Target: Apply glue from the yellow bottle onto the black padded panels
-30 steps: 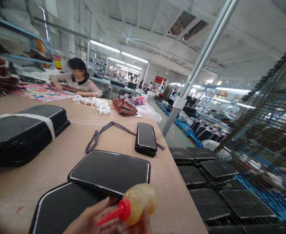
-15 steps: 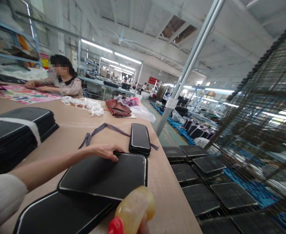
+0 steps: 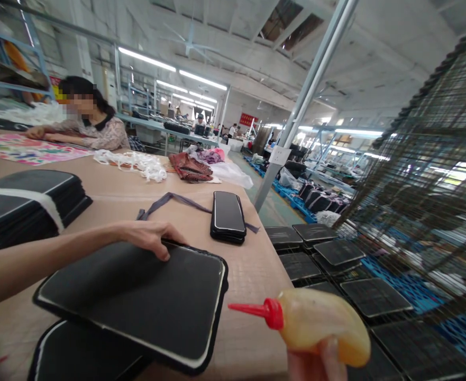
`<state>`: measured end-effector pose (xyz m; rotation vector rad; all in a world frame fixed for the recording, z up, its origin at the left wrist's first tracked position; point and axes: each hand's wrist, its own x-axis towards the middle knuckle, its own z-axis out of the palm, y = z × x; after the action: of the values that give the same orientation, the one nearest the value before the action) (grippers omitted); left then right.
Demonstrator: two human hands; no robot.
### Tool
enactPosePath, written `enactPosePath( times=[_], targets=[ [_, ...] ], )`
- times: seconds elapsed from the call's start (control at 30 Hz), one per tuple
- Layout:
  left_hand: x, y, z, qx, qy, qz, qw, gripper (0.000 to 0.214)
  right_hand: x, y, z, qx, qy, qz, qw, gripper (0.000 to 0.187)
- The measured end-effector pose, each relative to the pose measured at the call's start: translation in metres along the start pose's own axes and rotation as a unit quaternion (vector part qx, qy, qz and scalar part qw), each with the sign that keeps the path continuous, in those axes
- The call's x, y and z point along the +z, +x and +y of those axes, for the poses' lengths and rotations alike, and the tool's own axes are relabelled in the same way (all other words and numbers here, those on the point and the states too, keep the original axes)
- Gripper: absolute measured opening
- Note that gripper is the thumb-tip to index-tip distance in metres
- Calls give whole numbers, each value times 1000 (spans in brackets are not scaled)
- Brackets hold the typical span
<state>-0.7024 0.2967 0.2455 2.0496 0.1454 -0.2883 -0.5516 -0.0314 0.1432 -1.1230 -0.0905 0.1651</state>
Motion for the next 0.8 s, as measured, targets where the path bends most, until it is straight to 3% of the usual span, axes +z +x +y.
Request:
enactPosePath(
  times=[0.2,0.43,0.8],
  targets=[
    [12,-7,1,-4,-30,-22,999,41,33,0,-23,-69,17,2,997,57],
    [17,-8,-5,12,-50,-38,998,41,23,3,-16,-98,1,-25,995,48],
    [20,-9,-16,0,-126,-42,991,40,3,-4,-1,-71,-58,-25,995,44]
  ],
)
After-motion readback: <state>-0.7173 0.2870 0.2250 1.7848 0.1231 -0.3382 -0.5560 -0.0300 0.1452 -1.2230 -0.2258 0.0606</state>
